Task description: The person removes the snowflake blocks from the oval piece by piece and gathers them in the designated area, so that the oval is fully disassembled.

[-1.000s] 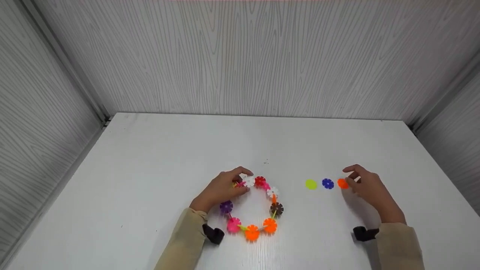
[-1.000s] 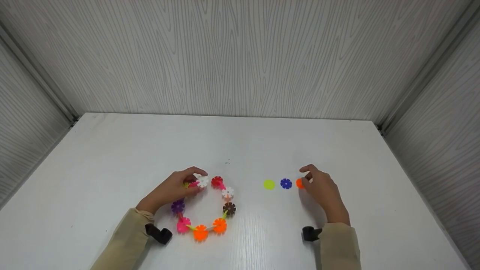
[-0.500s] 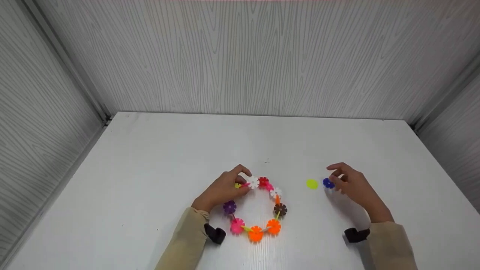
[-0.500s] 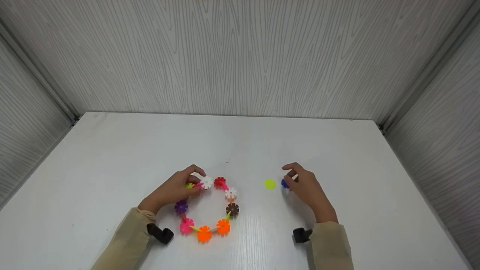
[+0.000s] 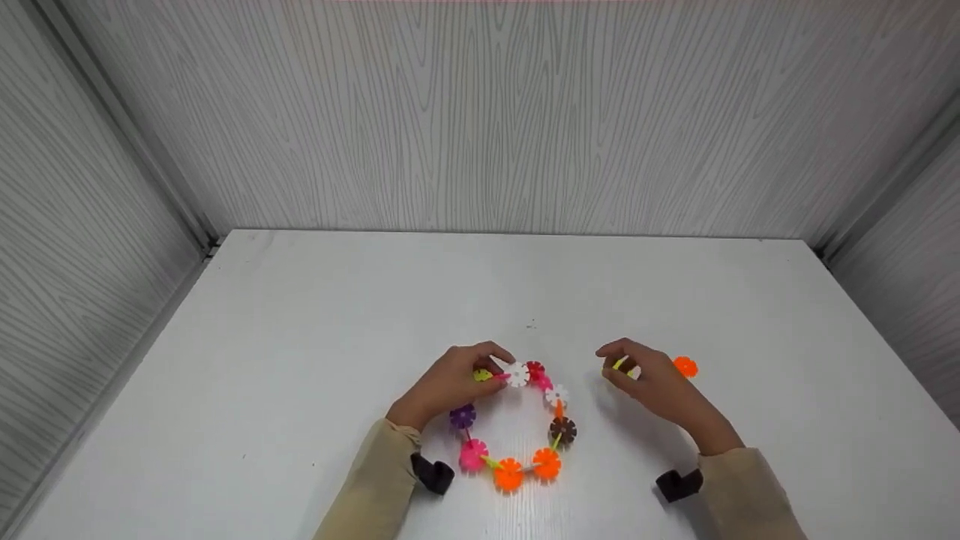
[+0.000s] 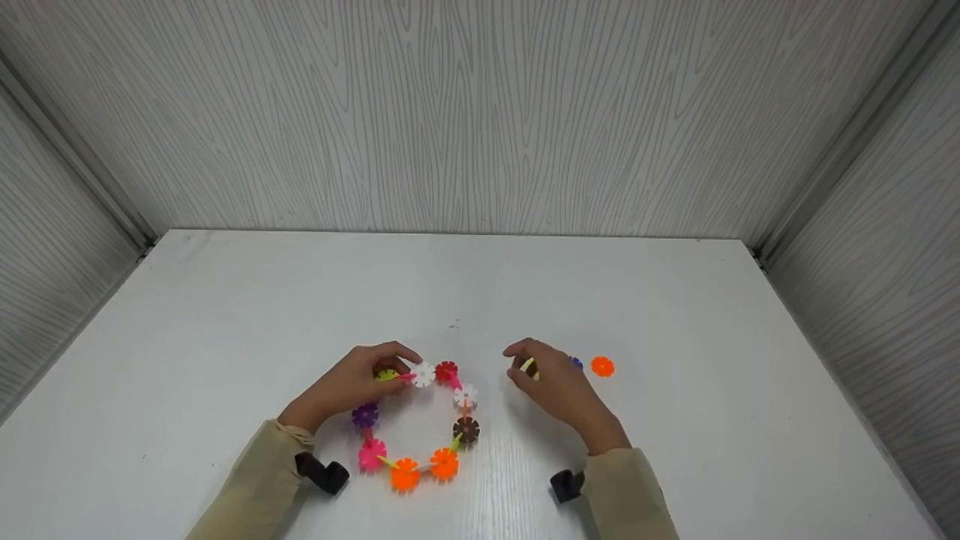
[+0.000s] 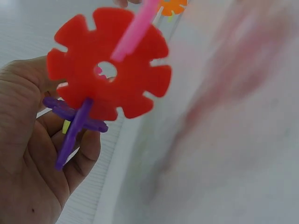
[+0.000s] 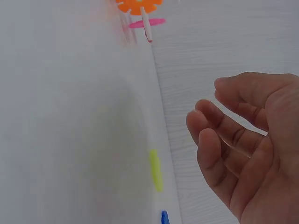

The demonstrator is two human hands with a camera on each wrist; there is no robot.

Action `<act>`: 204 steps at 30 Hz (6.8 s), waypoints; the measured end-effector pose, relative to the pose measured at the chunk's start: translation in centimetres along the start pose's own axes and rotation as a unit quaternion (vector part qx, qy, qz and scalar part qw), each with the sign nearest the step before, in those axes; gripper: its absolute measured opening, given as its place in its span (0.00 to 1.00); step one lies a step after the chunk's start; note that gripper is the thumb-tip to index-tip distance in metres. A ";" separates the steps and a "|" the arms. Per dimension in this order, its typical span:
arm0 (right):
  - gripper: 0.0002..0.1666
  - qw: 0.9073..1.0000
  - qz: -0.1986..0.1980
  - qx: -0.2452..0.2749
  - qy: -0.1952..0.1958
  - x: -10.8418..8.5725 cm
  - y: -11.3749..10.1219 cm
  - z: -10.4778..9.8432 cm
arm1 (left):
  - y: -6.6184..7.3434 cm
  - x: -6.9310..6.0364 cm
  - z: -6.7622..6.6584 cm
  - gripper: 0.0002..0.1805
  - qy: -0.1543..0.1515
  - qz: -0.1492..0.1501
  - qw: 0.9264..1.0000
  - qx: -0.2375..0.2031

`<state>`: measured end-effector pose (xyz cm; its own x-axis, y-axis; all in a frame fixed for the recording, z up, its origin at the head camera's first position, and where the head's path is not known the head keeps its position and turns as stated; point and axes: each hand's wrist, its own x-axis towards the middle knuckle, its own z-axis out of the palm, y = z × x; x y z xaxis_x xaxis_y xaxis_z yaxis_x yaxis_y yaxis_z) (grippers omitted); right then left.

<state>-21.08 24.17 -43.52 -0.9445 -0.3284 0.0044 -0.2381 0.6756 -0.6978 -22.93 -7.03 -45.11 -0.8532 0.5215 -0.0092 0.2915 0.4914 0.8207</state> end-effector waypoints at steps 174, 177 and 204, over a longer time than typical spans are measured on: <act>0.17 0.988 0.099 0.000 -0.121 -1.1 4.0 -4.9 | 0.0 -0.5 0.7 0.03 0.008 -0.003 1.000 -0.006; 0.17 0.987 0.110 -0.002 -0.120 -1.2 4.3 -4.7 | 0.0 -0.6 0.9 0.03 0.002 -0.009 1.000 -0.015; 0.19 0.996 0.068 -0.008 -0.050 -1.0 3.2 -4.2 | -0.2 -0.4 0.6 0.13 -0.041 -0.031 0.998 -0.031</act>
<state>-21.81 29.47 -42.76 -0.9412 -0.2971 -0.1609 -0.1144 0.7282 -0.6757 -22.37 -6.93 -45.60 -0.8300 0.5479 -0.1049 0.2101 0.4812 0.8511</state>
